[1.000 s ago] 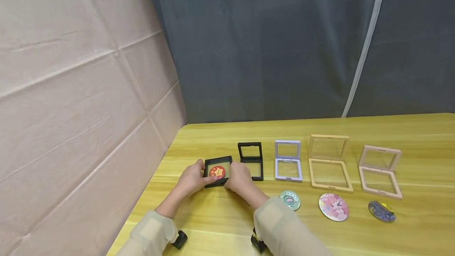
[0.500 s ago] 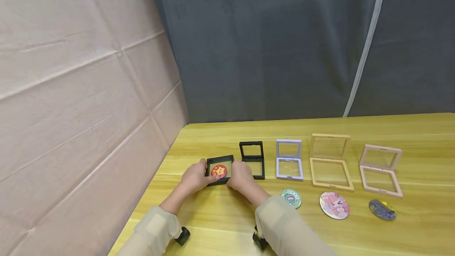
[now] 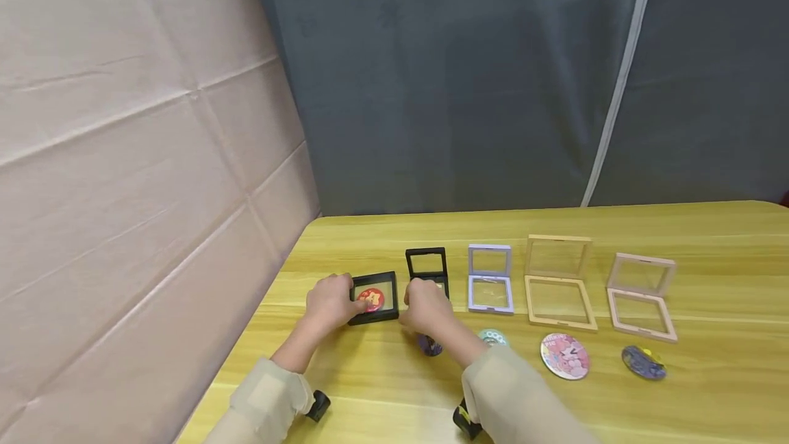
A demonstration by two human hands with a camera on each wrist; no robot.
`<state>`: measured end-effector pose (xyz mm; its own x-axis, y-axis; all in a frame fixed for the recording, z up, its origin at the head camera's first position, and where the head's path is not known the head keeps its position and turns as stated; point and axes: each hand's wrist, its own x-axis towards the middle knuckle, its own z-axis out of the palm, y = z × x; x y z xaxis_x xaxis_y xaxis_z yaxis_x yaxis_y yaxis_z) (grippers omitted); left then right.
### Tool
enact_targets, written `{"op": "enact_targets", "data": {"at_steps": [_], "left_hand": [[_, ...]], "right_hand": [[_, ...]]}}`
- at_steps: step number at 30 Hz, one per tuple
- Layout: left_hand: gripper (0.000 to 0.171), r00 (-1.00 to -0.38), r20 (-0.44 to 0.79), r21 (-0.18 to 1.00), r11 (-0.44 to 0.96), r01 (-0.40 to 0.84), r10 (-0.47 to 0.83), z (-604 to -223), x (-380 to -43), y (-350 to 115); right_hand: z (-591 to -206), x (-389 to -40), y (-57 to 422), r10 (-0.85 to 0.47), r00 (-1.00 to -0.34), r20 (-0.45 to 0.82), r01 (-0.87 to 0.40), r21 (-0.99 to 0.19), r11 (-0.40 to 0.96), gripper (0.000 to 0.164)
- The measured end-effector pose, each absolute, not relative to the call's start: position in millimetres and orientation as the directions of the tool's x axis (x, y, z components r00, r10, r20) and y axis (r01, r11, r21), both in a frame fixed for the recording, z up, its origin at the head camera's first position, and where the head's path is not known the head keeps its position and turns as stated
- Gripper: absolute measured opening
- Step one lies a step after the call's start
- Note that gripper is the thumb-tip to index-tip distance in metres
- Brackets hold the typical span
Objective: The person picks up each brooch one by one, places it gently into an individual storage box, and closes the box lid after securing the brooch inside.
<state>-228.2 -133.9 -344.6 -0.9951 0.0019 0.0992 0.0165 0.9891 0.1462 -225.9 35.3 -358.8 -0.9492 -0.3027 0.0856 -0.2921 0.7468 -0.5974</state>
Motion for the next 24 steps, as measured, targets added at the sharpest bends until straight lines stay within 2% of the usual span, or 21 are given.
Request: {"op": "enact_targets", "data": {"at_steps": [2,3,5,10,14,21,24], "left_hand": [[0.035,-0.993,0.111,0.188,0.98,0.069,0.049,-341,-225,-131],[0.032,-0.991,0.106,0.225,0.969,0.102,0.08,-340,-224,-129],[0.03,-0.988,0.067,0.307,0.939,0.155,0.141,-337,-220,-123],[0.021,-0.956,-0.019,0.449,0.857,0.254,0.293,-336,-214,-107],[0.018,-0.931,-0.085,0.465,0.84,0.279,0.356,-342,-212,-91],[0.039,-0.898,-0.12,0.375,0.857,0.355,0.424,-356,-207,-68],[0.036,-0.896,-0.119,0.36,0.86,0.362,0.427,-360,-205,-66]], "right_hand": [[-356,-223,44,-0.313,-0.945,0.095,-0.305,-0.607,0.734,0.024],[-354,-221,49,-0.314,-0.944,0.1,-0.308,-0.608,0.732,0.018],[-351,-217,58,-0.315,-0.944,0.097,-0.307,-0.607,0.733,0.014],[-346,-212,76,-0.311,-0.949,0.052,-0.278,-0.604,0.747,0.017],[-349,-210,82,-0.295,-0.955,-0.008,-0.229,-0.613,0.757,0.025],[-357,-207,84,-0.311,-0.947,-0.079,-0.189,-0.645,0.741,0.026],[-359,-207,83,-0.303,-0.949,-0.083,-0.191,-0.612,0.768,0.026]]}}
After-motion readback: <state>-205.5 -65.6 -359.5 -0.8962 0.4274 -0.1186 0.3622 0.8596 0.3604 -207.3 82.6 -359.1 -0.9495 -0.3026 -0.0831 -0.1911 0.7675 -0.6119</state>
